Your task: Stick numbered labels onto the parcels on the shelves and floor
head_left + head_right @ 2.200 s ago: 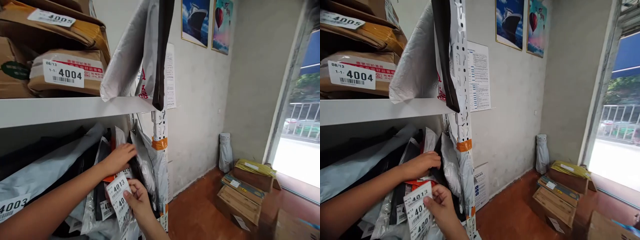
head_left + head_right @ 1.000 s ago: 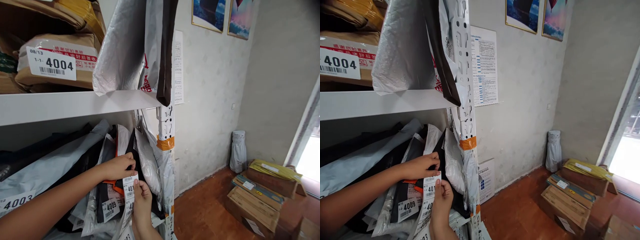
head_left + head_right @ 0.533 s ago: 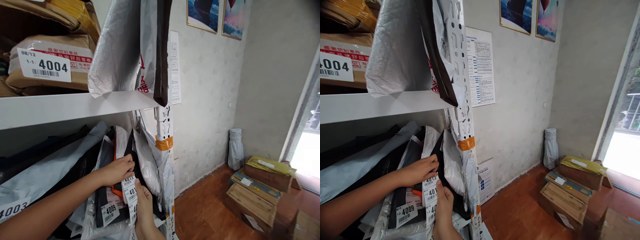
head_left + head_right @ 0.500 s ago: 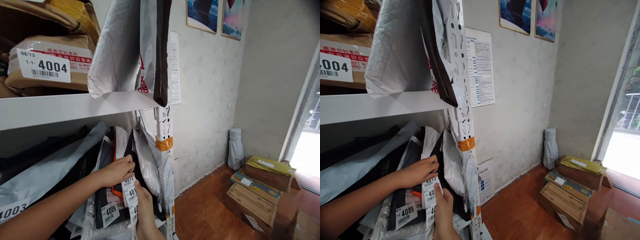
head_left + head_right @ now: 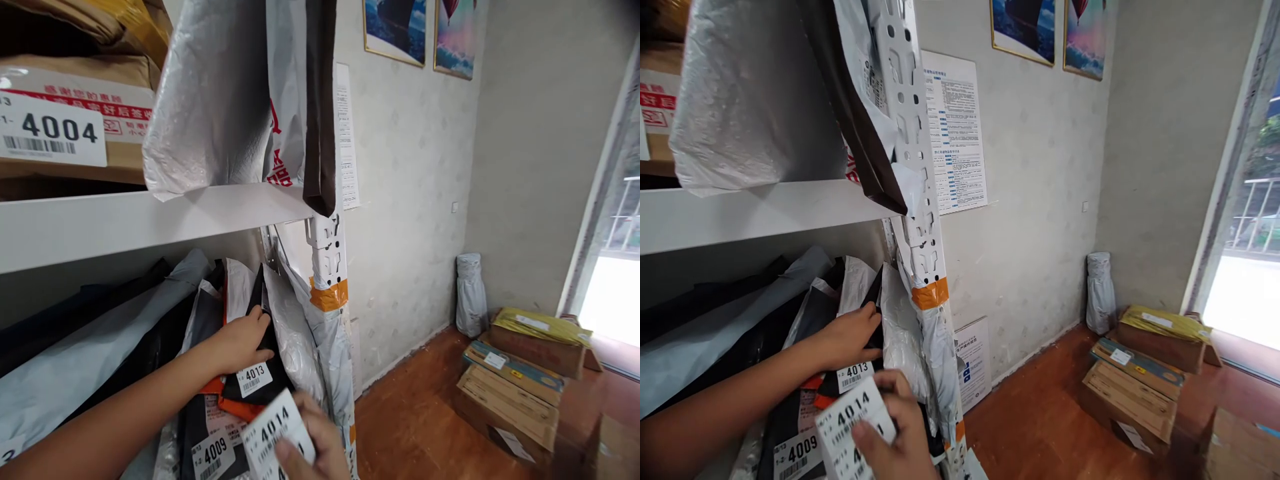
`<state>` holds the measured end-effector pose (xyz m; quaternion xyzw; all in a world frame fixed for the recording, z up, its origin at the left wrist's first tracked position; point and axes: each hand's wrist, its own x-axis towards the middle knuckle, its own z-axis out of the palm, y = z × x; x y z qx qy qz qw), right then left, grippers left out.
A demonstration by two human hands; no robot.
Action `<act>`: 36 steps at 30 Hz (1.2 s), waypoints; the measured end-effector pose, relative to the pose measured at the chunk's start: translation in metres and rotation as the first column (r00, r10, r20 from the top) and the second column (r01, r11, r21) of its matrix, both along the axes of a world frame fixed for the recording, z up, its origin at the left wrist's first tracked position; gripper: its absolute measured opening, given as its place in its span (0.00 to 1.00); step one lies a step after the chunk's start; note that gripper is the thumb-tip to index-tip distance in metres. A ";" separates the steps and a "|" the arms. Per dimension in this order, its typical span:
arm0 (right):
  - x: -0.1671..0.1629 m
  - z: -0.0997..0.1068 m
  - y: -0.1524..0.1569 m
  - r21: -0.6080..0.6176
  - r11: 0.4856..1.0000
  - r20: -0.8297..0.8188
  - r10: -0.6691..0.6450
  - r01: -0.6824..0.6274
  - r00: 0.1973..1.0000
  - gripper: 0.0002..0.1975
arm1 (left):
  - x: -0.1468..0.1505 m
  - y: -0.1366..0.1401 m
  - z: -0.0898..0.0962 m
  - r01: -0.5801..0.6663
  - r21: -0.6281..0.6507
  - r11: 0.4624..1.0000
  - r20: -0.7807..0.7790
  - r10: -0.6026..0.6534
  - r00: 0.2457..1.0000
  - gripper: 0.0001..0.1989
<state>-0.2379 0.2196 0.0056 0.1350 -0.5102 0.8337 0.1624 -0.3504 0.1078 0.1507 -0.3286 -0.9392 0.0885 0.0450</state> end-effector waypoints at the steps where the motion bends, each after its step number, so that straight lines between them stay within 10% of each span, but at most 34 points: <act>1: -0.007 0.009 0.002 0.057 0.998 -0.061 0.030 -0.026 0.998 0.12 | 0.000 0.006 0.002 -0.014 -0.041 0.999 -0.010 0.014 1.000 0.24; 5: -0.032 0.014 0.009 0.166 0.979 -0.123 0.138 -0.117 0.983 0.08 | 0.009 0.014 0.010 -0.011 -0.091 0.996 0.085 0.018 0.996 0.35; 12: -0.038 -0.006 0.011 -0.216 0.972 -0.171 -0.130 0.092 0.977 0.07 | 0.004 -0.022 0.002 -0.017 -0.106 0.994 0.272 0.046 0.961 0.62; 25: -0.041 -0.011 -0.009 -0.450 0.858 -0.106 -0.327 0.248 0.939 0.11 | -0.004 -0.030 -0.005 -0.056 -0.094 0.994 0.281 0.080 0.956 0.65; 33: -0.012 0.002 0.037 -0.070 0.785 -0.097 -0.619 0.615 0.779 0.04 | -0.012 -0.036 -0.020 -0.041 0.055 0.998 0.180 0.031 0.983 0.49; 36: -0.002 0.015 0.032 0.043 0.893 -0.321 -0.412 0.447 0.853 0.07 | -0.005 -0.024 -0.019 0.118 0.195 0.974 0.004 -0.121 0.993 0.35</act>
